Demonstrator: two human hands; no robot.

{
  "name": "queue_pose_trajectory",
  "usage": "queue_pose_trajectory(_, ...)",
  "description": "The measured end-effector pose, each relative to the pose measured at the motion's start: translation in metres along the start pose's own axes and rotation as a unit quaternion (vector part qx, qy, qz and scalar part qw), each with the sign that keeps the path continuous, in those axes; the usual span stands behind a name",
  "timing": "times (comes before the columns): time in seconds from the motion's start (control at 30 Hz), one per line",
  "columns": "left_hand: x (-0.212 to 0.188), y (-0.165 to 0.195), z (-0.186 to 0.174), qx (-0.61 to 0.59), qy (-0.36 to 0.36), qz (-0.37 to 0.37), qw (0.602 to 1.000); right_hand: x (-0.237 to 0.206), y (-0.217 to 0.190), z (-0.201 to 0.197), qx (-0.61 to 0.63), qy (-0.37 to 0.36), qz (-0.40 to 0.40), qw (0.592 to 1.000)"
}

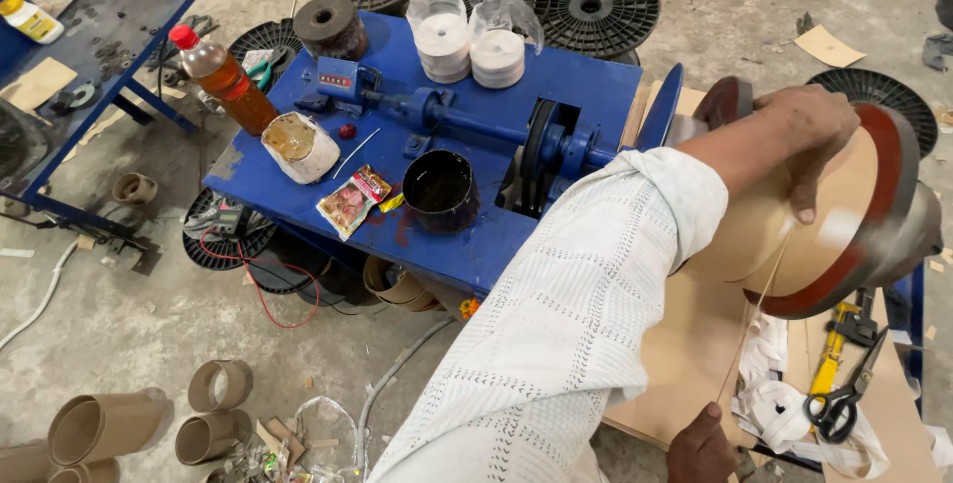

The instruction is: The person winds a thin cord around a rotating cylindrical drum mounted on a blue machine. They repeatedly cut short white strips with scissors and press them onto the cord at intervals to secure it. The drum continues to rotate as the person guides the cord and applies the strips.

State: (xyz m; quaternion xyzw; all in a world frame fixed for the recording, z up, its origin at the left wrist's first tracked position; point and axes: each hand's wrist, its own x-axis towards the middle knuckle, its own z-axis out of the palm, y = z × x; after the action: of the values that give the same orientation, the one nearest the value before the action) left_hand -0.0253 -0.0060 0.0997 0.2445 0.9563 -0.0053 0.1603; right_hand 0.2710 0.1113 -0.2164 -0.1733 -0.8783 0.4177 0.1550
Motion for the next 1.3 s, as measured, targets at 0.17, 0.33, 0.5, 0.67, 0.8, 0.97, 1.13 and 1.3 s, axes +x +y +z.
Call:
queue_pose_trajectory(0.17,0.001,-0.002,0.002,-0.003,-0.006,0.009,1.000,0.009,-0.007,0.003,0.007,0.018,-0.053,0.998)
queue_pose_trajectory(0.33,0.005,-0.004,0.005,-0.026,0.029,0.002,0.999,0.007,-0.002,0.010,-0.052,-0.018,0.036,0.998)
queue_pose_trajectory(0.5,0.007,-0.008,0.007,-0.004,0.001,0.029,1.000,0.004,0.001,0.010,-0.001,-0.019,0.020,1.000)
queue_pose_trajectory(0.67,0.007,-0.009,0.005,-0.002,-0.015,0.024,1.000,0.005,-0.002,0.011,-0.033,0.022,-0.013,0.999)
queue_pose_trajectory(0.8,0.009,-0.011,0.006,-0.004,-0.004,0.049,0.999,0.006,0.000,0.014,-0.045,-0.001,0.002,0.999)
queue_pose_trajectory(0.97,0.010,-0.011,0.008,-0.004,0.001,0.067,0.998,0.005,0.003,0.014,-0.023,-0.004,0.016,1.000)
queue_pose_trajectory(1.13,0.009,-0.010,0.007,-0.009,-0.006,0.032,0.999,0.009,-0.002,0.013,-0.023,-0.001,-0.018,1.000)
queue_pose_trajectory(1.3,0.010,-0.008,0.008,0.008,-0.007,0.038,0.999,0.015,-0.009,0.011,-0.071,0.007,-0.028,0.997)
